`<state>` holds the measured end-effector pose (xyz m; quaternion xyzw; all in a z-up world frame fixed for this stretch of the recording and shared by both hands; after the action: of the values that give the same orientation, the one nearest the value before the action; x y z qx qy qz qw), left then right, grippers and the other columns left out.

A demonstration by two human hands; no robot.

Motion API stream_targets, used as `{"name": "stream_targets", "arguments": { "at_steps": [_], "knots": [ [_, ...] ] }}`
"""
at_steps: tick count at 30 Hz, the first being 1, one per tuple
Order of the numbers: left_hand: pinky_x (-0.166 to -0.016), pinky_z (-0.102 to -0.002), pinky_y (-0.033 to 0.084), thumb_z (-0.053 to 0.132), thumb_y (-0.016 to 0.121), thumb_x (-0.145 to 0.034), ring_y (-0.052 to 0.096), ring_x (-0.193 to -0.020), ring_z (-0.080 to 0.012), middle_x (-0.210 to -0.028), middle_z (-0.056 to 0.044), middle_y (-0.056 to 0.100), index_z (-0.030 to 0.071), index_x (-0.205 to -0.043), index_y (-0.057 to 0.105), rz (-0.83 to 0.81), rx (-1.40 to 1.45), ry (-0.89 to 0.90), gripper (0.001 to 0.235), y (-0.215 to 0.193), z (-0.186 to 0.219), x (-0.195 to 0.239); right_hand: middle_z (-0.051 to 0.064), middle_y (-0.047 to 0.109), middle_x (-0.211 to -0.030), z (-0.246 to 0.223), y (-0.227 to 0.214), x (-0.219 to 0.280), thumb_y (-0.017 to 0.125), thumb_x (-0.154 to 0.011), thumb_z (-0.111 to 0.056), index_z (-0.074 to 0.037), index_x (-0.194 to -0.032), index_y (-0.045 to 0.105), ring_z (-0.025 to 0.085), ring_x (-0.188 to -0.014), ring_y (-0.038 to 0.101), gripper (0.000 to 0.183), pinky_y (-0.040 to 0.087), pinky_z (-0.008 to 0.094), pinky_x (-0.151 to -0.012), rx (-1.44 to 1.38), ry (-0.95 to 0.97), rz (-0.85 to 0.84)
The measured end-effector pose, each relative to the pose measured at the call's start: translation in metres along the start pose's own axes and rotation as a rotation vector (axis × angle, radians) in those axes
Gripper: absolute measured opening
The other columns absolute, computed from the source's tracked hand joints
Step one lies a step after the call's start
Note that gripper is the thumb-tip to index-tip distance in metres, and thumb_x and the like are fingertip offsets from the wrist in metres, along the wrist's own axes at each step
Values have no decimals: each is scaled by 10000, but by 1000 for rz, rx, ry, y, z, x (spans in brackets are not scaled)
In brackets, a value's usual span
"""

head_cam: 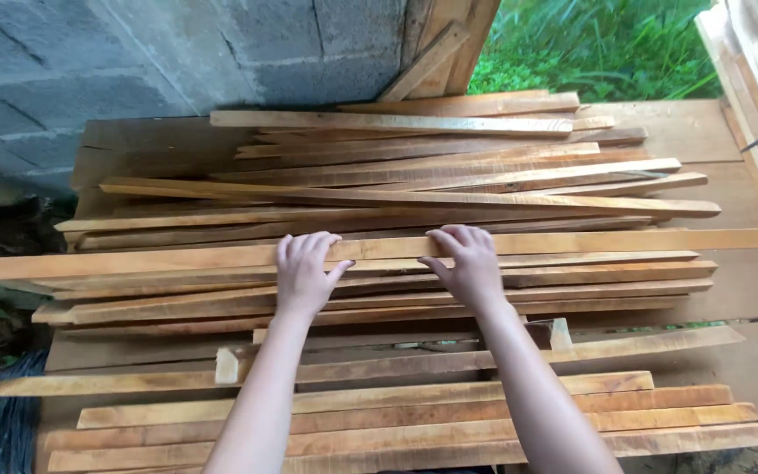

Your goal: The person handles a bundle of thin wooden planks tied with black straps, moving them from a pile to a wooden workbench. They then proceed to stack individual planks neatly on the workbench, aligning them by hand.

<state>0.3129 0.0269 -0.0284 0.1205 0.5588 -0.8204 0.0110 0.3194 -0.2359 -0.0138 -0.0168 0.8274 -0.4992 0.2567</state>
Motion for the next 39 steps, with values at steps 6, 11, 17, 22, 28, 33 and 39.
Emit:
{"name": "stream_targets", "arguments": {
  "at_steps": [6,11,17,22,28,33,39],
  "knots": [
    [-1166,-487,293,402,782,-839,582,-1226,-224,-1231,-16,703,175,-1217,693,135,100,33,450,-127,65,72,64,680,-1152,-79,-118,35,832,-820,-383,-173,-1214,722,309,-1142,592,460,437,473,-1029,13,17,58],
    [-1155,-499,277,439,777,-816,577,-1215,-203,-1231,-1,698,198,-1251,688,25,64,-15,505,-92,70,181,68,681,-1130,-99,-102,138,832,-783,-404,-154,-1181,724,303,-1127,592,483,420,485,-1037,11,31,-23],
    [-1128,-484,280,453,803,-765,554,-1225,-222,-1208,-8,700,180,-1191,709,-194,124,-169,515,14,35,264,53,691,-1127,-81,-19,238,818,-765,-404,-145,-1144,742,296,-1136,584,465,424,468,-1020,-73,138,-203],
    [-1134,-440,313,441,788,-784,533,-1272,-225,-1245,-1,684,181,-1188,714,-314,155,-204,486,78,7,292,33,692,-1140,-65,35,280,806,-773,-389,-146,-1136,743,283,-1165,572,442,431,448,-1004,-93,193,-300],
    [-1130,-456,305,533,754,-816,501,-1259,-242,-1257,-29,624,199,-1227,698,-403,91,-196,532,89,6,299,43,684,-1139,-64,37,286,781,-809,-408,-134,-1105,755,298,-1181,556,404,434,451,-1001,-116,162,-286],
    [-1114,-419,352,619,757,-791,520,-1251,-227,-1241,-20,623,201,-1209,692,-498,55,-212,594,80,14,297,42,674,-1113,-71,33,282,747,-844,-463,-134,-1070,772,281,-1109,574,400,448,426,-953,-113,165,-377],
    [-1095,-421,374,601,796,-737,529,-1238,-247,-1248,-31,627,171,-1211,674,-487,75,-176,651,84,16,318,53,668,-1125,-77,30,298,745,-838,-495,-130,-1118,756,274,-1092,579,460,448,419,-929,-105,147,-439]
  ]
}}
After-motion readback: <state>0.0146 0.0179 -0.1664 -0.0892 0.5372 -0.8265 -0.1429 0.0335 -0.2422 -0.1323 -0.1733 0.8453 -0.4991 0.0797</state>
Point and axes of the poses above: each hand's wrist, its own x-axis away from the middle knuckle, its own y-axis out of the palm, z = x × y, the point moved 8 cm from there along -x, towards the middle knuckle
